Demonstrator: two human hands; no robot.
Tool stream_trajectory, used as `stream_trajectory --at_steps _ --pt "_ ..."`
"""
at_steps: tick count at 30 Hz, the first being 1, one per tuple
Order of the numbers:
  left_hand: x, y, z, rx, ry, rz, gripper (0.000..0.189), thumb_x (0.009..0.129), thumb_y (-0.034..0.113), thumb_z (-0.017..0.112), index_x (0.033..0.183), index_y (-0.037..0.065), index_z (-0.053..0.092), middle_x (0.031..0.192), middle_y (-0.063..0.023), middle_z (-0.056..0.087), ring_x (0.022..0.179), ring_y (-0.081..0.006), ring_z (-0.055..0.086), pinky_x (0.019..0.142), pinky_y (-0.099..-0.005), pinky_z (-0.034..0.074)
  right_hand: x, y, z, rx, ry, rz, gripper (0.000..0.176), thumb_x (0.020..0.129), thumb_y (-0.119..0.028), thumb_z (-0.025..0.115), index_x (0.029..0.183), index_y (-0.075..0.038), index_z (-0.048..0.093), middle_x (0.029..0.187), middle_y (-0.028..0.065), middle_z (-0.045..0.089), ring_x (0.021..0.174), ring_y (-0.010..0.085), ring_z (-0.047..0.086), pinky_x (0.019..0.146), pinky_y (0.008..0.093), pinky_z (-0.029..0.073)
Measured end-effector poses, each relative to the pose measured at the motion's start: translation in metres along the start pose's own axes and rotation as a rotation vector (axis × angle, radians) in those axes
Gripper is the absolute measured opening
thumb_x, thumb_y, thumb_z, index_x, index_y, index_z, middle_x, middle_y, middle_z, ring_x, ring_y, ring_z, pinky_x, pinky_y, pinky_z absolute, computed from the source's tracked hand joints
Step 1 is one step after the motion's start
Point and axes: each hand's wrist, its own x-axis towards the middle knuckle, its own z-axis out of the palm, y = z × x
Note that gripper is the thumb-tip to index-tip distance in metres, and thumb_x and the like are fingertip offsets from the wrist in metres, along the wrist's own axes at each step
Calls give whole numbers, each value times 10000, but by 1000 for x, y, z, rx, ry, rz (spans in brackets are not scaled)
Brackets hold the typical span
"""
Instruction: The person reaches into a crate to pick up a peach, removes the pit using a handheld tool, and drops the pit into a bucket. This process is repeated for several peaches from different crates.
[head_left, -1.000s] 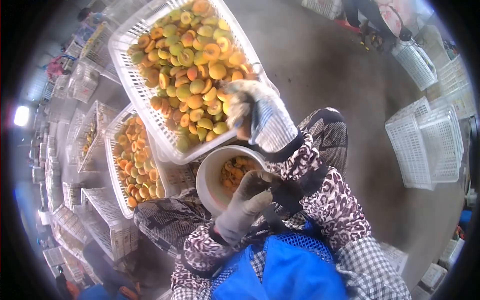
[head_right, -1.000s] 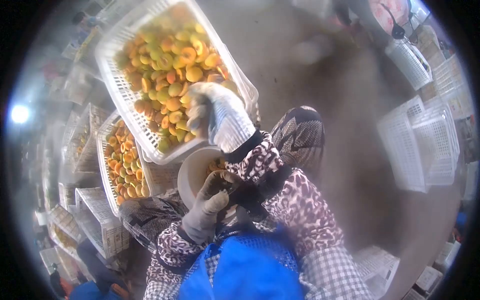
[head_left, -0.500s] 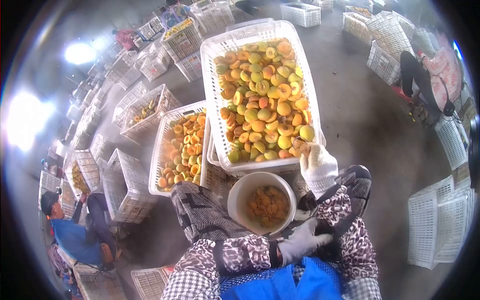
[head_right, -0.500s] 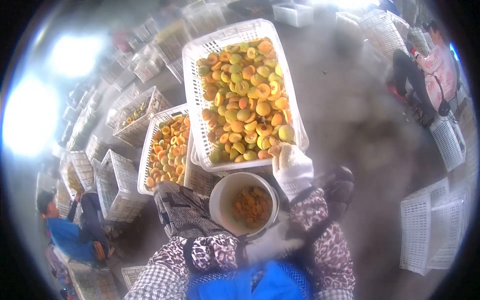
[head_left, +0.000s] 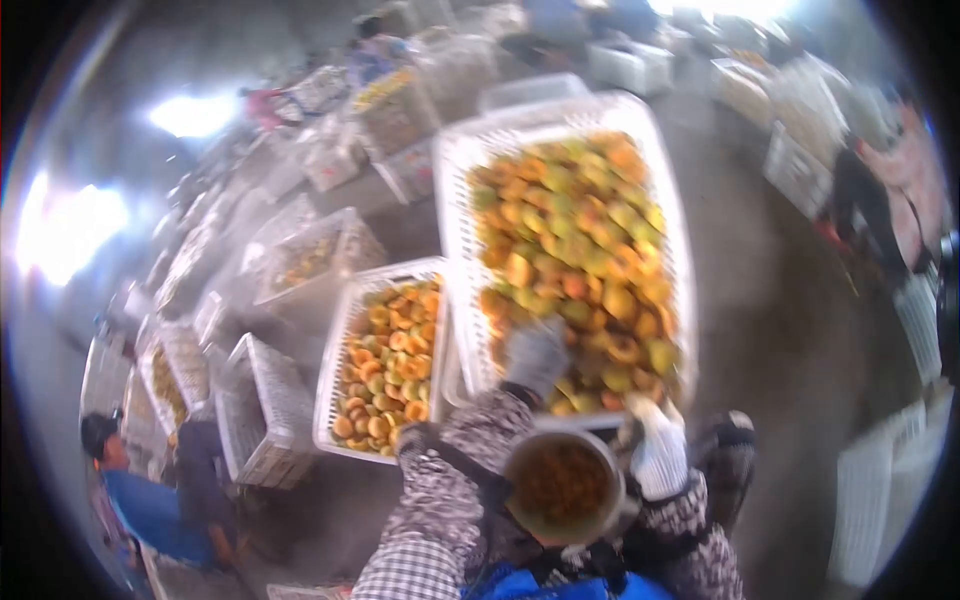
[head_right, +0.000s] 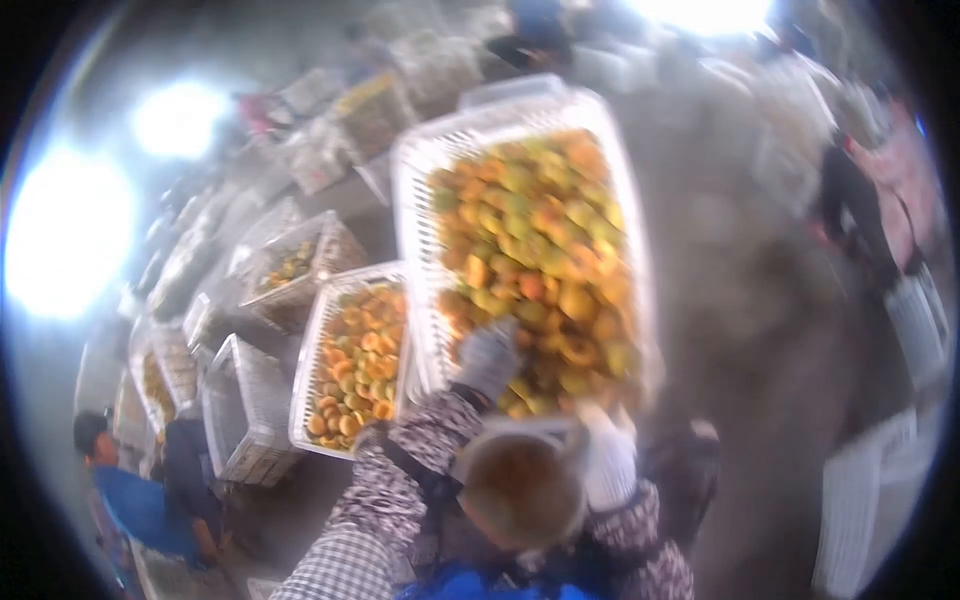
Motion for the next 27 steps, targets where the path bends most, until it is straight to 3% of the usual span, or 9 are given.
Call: stream_trajectory --at_steps 2,4,6,10,15,18,22,23,27 --pt "0 4 -21 15 71 36 218 797 275 633 875 104 523 799 -130 623 739 -319 640 636 -442 513 -1 -19 10 257 -34 407 235 859 -153 586 1039 -2 574 633 23 500 411 119 445 349 252 391" --pt "-8 -10 -46 -141 50 29 277 837 262 615 1035 76 564 837 -111 646 768 -314 654 675 -433 523 -2 -23 11 173 -64 468 238 935 -166 535 1140 -46 539 697 111 609 457 226 589 346 339 518" --pt "-27 -26 -70 -1531 -189 -313 443 883 244 586 1275 59 498 1037 -132 641 893 -287 646 779 -412 511 -10 -42 23 -21 -142 456 349 862 -172 624 1174 -38 541 820 137 651 618 244 653 521 316 546" --pt "-58 -35 -117 -2365 -428 -418 565 893 229 558 1407 74 380 1395 -154 428 1163 -317 525 979 -465 432 -18 1 43 -349 -256 37 254 866 -177 616 1043 -4 556 726 44 598 589 118 577 545 231 476" --pt "-85 -33 -116 -2671 -390 -363 521 860 252 584 1334 62 481 1292 -215 497 956 -359 573 887 -478 472 -31 1 64 -877 -445 -459 257 817 -169 649 997 -14 548 705 164 613 678 379 621 601 417 505" --pt "-101 -38 -104 -2725 -318 -598 466 856 265 592 1252 26 539 1197 -215 552 962 -357 569 869 -450 485 -36 26 62 -1083 -515 -273 254 828 -186 628 977 -8 524 736 167 614 670 365 625 569 430 500" --pt "-106 -28 -97 -2706 -158 -877 359 894 252 519 1180 35 534 1064 -189 581 971 -320 580 849 -427 510 -36 54 45 -1034 -516 -473 260 847 -221 592 947 0 496 650 178 585 605 358 617 534 425 495" --pt "-105 -28 -96 -2656 -160 -863 358 885 257 521 1160 29 546 1073 -187 587 997 -321 570 884 -449 491 -36 36 56 -1036 -538 -248 272 846 -221 585 969 5 496 627 186 581 600 369 613 550 435 496" --pt "-106 -29 -99 -2554 -256 -768 342 858 211 531 1142 21 557 1091 -177 588 1030 -339 561 932 -467 464 -31 12 69 -1068 -479 -277 283 840 -215 586 984 12 497 649 198 591 612 373 613 560 446 495"
